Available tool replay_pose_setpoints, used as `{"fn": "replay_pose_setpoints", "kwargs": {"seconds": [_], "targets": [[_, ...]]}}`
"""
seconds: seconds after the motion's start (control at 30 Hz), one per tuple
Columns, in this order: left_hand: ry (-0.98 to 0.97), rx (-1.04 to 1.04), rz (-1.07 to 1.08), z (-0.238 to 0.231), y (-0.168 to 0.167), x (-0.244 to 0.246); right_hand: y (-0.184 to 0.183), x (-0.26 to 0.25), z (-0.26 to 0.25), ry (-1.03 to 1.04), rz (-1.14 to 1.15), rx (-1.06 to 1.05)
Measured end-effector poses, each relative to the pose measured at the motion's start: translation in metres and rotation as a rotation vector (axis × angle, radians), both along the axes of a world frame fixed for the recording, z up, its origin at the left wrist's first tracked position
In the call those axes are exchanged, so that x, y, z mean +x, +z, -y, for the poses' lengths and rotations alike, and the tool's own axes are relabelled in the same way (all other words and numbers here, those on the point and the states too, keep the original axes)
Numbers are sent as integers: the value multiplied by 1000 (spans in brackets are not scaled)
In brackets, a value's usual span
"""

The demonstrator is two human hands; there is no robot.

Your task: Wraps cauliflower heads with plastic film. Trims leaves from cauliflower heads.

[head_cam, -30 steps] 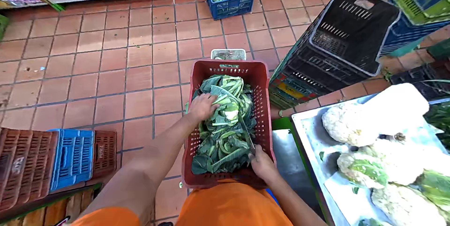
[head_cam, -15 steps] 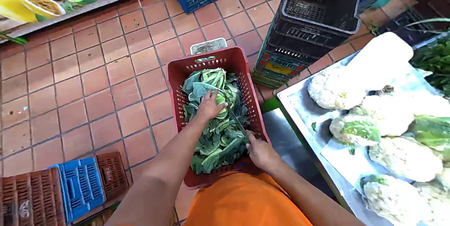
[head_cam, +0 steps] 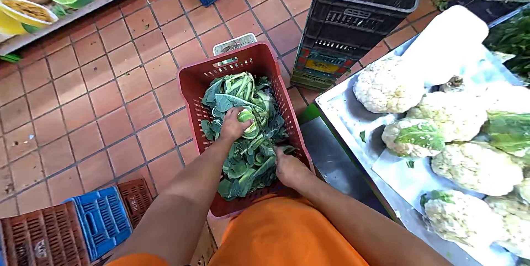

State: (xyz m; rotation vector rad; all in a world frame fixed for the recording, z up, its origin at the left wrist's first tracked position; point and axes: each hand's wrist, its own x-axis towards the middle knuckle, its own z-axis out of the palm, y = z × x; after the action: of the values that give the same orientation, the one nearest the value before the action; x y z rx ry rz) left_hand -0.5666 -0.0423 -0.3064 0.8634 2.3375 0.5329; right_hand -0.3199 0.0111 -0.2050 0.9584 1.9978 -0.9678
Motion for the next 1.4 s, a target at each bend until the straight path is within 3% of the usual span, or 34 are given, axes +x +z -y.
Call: {"fn": "replay_pose_setpoints", "kwargs": {"seconds": [0.17,0.33,0.43,0.6,0.77,1.4], "targets": [[15,69,-18,14,4,4,-22,0,-1,-56,-17,-16],[62,156,130,33,13,-6,36,57,-9,-43,-30,-155],[-31,73,97,39,22,2,63,84,-7,-19,51,-90],[-185,-134,-9,25,25,12,67,79,0,88,187,-12],[-194,-99,85,21,13,2,78,89,1,-22,-56,-27],[-173,-154,120,9,11,-5,25,54,25,-98,-155,-18]]}}
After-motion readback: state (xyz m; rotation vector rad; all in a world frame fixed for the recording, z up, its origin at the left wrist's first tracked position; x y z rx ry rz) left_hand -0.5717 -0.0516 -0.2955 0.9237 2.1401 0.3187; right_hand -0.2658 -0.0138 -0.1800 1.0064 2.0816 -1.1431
